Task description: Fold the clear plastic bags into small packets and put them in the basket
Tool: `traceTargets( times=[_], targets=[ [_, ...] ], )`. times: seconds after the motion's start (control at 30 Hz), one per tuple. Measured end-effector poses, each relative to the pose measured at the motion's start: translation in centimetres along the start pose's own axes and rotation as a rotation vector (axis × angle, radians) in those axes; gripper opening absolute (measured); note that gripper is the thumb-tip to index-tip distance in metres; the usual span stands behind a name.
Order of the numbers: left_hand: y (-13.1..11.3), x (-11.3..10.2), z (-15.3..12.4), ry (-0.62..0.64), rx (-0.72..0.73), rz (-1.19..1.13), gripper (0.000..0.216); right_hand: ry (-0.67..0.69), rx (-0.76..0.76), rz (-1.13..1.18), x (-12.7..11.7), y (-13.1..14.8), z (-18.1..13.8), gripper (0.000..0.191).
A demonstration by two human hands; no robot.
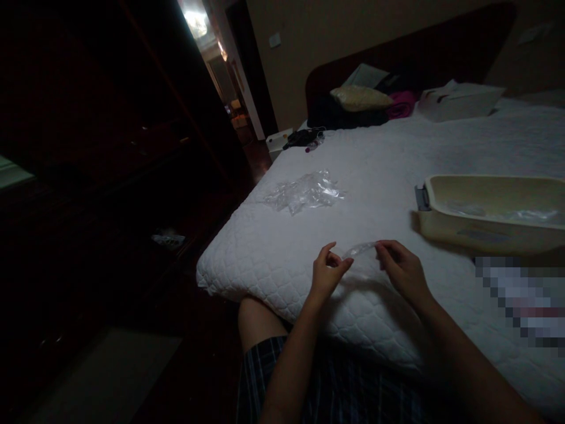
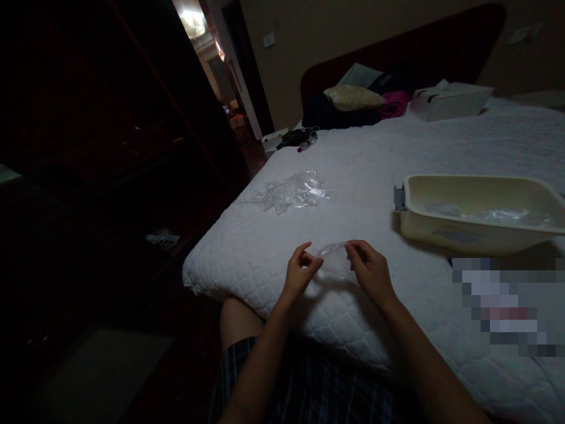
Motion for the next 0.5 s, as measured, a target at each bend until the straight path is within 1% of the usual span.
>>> traceTargets(
  times=[0.07, 0.1, 0.13, 0.2, 0.27, 0.33, 0.4, 0.43, 0.5],
  targets=[
    [-0.7, -0.3, -0.1, -0.009, 0.051, 0.010, 0.030, -0.032, 0.041, 0.022, -0.4, 0.1, 0.1, 0.040],
    [-1.0, -0.5, -0.2, -0.018, 0.089, 0.030, 0.025, -0.042, 0.063, 0.032, -0.6, 0.2, 0.2, 0.040],
    [-1.4, -0.7, -0.3, -0.031, 0.127, 0.050, 0.023, -0.047, 0.083, 0.042, -0.7, 0.2, 0.2, 0.040],
    [-1.9, -0.9, -0.4, -0.049, 0.166, 0.045, 0.028, -0.051, 0.119, 0.070, -1.0, 0.3, 0.2, 0.039],
    [-1.9, -0.8, -0.4, -0.008, 0.130, -0.028, 0.035, -0.047, 0.146, 0.107, -1.1, 0.2, 0.2, 0.039],
    [-1.7, -0.2, -0.3, 0.102, 0.050, -0.110, 0.038, -0.042, 0.160, 0.137, -1.1, 0.2, 0.2, 0.038],
    [-1.3, 0.5, -0.3, 0.200, -0.009, -0.130, 0.038, -0.031, 0.161, 0.129, -1.1, 0.2, 0.2, 0.038],
    [-1.2, 0.8, -0.3, 0.222, -0.018, -0.114, 0.038, -0.026, 0.156, 0.110, -1.1, 0.2, 0.2, 0.038],
    [-0.8, 1.1, -0.2, 0.225, -0.024, -0.067, 0.040, -0.021, 0.134, 0.051, -1.0, 0.1, 0.1, 0.038]
  ],
)
Point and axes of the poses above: each hand's wrist, its own z-axis towards the middle knuckle, its own x-axis out of the palm, y = z × x, the point moved 4 cm from there along z, towards the middle knuckle, and after that the axes turned 2 degrees about -x, right-handed, at the moved point
